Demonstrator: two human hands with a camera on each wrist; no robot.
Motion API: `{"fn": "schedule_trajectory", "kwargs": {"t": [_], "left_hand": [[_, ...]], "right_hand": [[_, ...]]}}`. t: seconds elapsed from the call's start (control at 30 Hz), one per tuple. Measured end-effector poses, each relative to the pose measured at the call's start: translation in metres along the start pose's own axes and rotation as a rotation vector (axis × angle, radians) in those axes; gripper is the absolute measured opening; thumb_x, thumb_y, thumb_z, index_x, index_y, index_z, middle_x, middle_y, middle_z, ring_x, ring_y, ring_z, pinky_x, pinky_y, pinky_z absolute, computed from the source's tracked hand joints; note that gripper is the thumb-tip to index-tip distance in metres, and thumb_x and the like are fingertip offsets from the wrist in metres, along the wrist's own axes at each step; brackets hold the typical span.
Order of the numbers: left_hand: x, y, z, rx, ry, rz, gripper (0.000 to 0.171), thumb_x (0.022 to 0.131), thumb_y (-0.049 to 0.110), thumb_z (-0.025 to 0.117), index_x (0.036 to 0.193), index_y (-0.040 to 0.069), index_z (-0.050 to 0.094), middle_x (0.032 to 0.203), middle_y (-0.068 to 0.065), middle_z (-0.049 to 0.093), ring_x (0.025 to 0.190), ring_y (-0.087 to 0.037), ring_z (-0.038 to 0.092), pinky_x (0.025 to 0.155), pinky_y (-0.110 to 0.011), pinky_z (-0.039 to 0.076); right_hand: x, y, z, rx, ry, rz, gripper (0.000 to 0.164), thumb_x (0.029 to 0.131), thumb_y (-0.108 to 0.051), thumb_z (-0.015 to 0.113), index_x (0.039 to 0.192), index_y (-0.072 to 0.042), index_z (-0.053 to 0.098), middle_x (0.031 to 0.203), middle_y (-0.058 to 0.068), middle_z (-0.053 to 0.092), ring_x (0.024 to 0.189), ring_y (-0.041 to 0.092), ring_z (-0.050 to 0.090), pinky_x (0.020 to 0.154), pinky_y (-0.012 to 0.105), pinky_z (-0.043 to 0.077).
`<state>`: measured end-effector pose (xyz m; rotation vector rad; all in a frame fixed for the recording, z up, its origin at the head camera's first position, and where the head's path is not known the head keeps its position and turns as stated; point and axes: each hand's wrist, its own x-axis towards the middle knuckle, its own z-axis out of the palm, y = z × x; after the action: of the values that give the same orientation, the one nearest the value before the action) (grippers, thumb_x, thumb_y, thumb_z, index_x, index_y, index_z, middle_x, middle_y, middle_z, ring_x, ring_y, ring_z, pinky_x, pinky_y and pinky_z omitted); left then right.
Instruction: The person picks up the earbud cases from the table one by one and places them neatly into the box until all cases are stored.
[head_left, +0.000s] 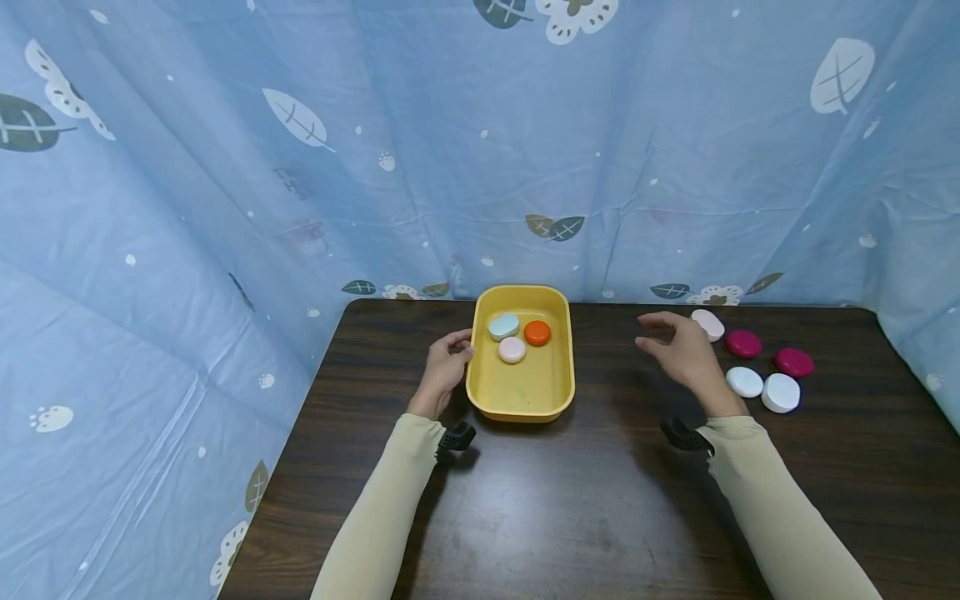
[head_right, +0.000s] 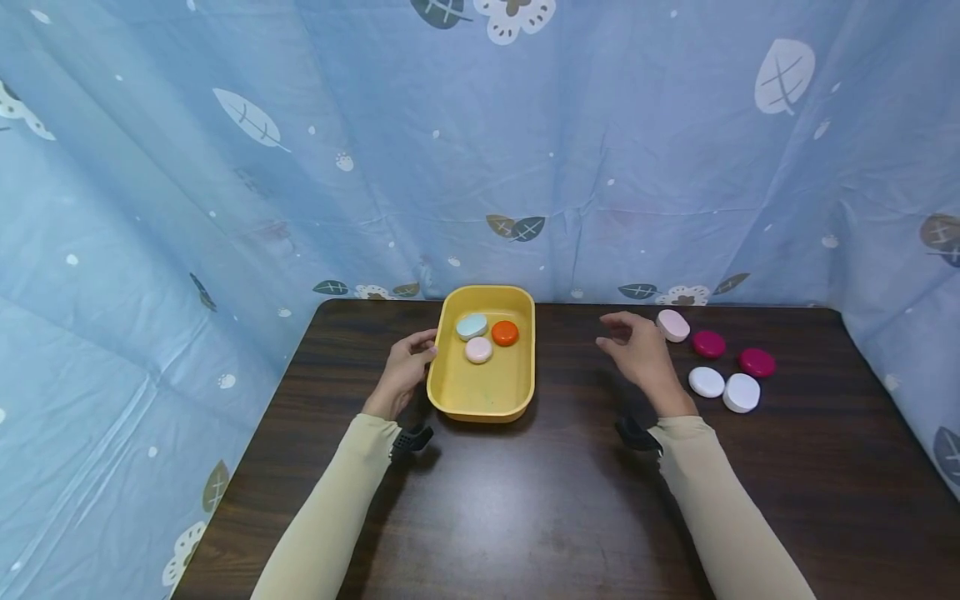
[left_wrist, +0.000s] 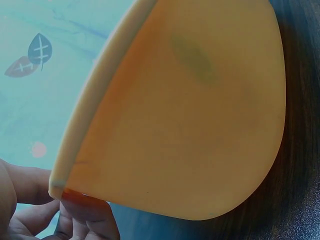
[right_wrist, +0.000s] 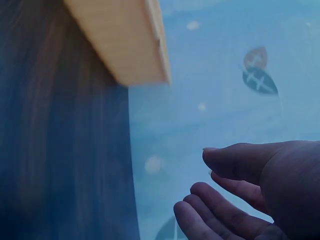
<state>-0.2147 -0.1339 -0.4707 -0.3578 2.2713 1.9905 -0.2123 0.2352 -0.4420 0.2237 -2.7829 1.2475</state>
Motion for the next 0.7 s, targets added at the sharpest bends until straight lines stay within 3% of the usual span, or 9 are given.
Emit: {"fn": "schedule_trajectory", "kwargs": {"t": [0.47, 0.57, 0.7], "left_hand": [[0.001, -0.002, 0.000, -0.014, 0.001, 0.005, 0.037, 0.107, 0.002, 0.056, 0.144, -0.002, 0.061, 0.119, -0.013, 0.057, 0.105, -0.024, 0.054, 0.079, -0.027, 0.050], [0.000, -0.001, 0.000, -0.015, -0.001, 0.004, 0.037, 0.107, 0.002, 0.056, 0.144, -0.001, 0.062, 0.119, -0.013, 0.057, 0.105, -0.024, 0.054, 0.080, -0.028, 0.050], [0.001, -0.001, -0.001, -0.011, -0.002, 0.006, 0.037, 0.107, 0.002, 0.056, 0.144, -0.001, 0.062, 0.119, -0.014, 0.058, 0.106, -0.025, 0.054, 0.082, -0.029, 0.050]], "right_hand": [[-0.037, 0.052, -0.037, -0.102, 0.093, 0.086, 0.044, 0.100, -0.008, 0.073, 0.137, 0.012, 0.060, 0.131, 0.038, 0.061, 0.113, 0.055, 0.064, 0.089, 0.065, 0.055], [-0.043, 0.059, -0.043, -0.122, 0.098, 0.130, 0.045, 0.100, -0.009, 0.073, 0.137, 0.011, 0.060, 0.131, 0.039, 0.061, 0.112, 0.056, 0.064, 0.078, 0.047, 0.062], [-0.050, 0.069, -0.050, -0.141, 0.114, 0.160, 0.043, 0.100, -0.008, 0.072, 0.137, 0.011, 0.061, 0.130, 0.040, 0.061, 0.112, 0.058, 0.065, 0.062, 0.015, 0.051]]}}
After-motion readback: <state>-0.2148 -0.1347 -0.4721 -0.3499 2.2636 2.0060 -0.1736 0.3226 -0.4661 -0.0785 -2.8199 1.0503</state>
